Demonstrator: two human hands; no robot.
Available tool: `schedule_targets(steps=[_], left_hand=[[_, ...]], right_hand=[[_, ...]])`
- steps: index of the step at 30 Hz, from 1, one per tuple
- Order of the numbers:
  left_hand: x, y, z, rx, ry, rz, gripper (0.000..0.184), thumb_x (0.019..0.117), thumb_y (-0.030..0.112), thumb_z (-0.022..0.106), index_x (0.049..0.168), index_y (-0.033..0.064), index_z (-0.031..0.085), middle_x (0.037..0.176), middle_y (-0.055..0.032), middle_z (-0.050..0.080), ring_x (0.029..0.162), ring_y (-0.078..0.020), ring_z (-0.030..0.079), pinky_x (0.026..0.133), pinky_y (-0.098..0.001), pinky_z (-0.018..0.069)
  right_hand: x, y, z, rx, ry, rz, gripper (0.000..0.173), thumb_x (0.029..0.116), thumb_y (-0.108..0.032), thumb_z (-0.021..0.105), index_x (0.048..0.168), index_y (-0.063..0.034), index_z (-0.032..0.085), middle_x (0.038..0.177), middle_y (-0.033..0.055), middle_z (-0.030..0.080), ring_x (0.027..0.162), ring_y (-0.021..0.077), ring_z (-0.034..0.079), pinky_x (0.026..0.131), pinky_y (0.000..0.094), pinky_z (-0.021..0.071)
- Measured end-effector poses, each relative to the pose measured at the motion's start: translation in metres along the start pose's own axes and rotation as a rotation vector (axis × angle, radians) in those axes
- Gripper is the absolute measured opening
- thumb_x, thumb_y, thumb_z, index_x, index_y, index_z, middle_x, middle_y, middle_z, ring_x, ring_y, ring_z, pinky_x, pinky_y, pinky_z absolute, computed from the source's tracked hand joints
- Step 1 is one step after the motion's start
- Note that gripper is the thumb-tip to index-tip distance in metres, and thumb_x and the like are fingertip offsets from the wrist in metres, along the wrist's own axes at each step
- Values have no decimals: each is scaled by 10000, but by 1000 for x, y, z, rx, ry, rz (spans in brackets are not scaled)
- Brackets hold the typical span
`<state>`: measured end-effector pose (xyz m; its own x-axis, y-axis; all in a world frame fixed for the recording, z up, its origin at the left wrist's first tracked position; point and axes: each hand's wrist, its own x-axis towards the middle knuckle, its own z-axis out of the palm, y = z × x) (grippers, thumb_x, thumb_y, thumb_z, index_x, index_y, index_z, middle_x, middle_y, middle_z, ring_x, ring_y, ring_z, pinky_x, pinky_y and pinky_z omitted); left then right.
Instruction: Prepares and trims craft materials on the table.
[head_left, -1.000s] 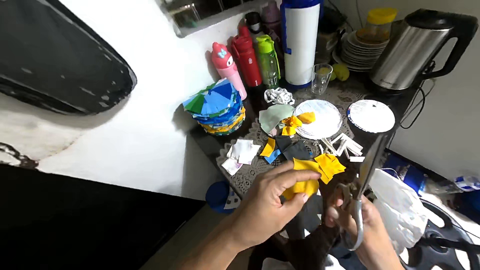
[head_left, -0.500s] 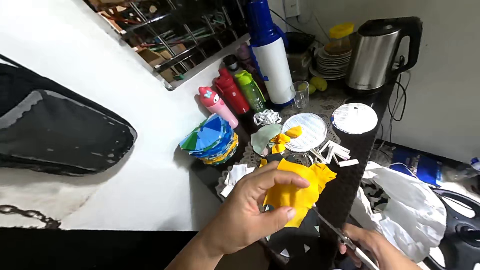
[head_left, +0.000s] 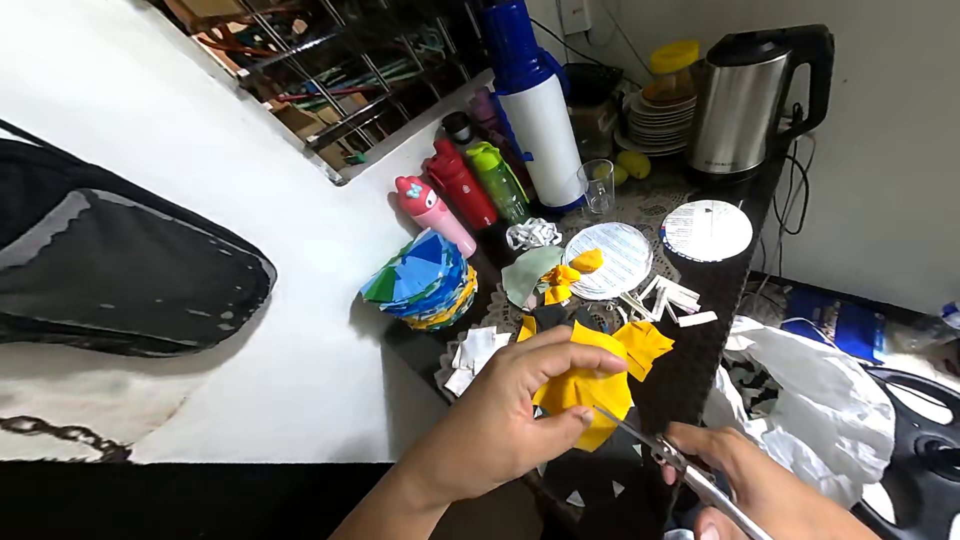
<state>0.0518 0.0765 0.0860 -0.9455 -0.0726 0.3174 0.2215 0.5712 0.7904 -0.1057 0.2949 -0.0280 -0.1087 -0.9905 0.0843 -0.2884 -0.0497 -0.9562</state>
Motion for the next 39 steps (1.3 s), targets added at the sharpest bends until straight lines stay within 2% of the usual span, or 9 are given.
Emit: schedule_targets(steps=[5,19,27,39], left_hand=[[-2,-1,2,50,14,14,360,853,19,693,1210,53,720,1164,-47,670,1069,-54,651,897,-192,578],[-2,-3,3,27,20,1,373,844,-8,682,1212,43,716,1166,-53,664,1067,-62,657,881,-193,588],[0,1,1,127,20,35,399,848,39,683,1246,46,706,1157,-31,675,1090,-37,625,939,-166,534],[-2,0,2,47,12,8,416,860,32,691,1276,42,687,1199,-47,660,1103,-58,631,927,-195,558]], right_hand=[[3,-2,3,45,-5,7,737,783,-821,607,936,-101,658,680,-104,516,587,-57,464,528,152,382],[5,4,5,99,23,-25,669,812,-789,613,855,-122,636,632,-124,478,541,-81,419,486,124,332],[3,9,6,133,60,-30,596,810,-745,664,792,-150,636,597,-143,475,511,-90,404,461,127,311],[2,12,8,129,98,-58,560,829,-693,690,744,-143,628,574,-138,471,505,-95,402,455,123,306]])
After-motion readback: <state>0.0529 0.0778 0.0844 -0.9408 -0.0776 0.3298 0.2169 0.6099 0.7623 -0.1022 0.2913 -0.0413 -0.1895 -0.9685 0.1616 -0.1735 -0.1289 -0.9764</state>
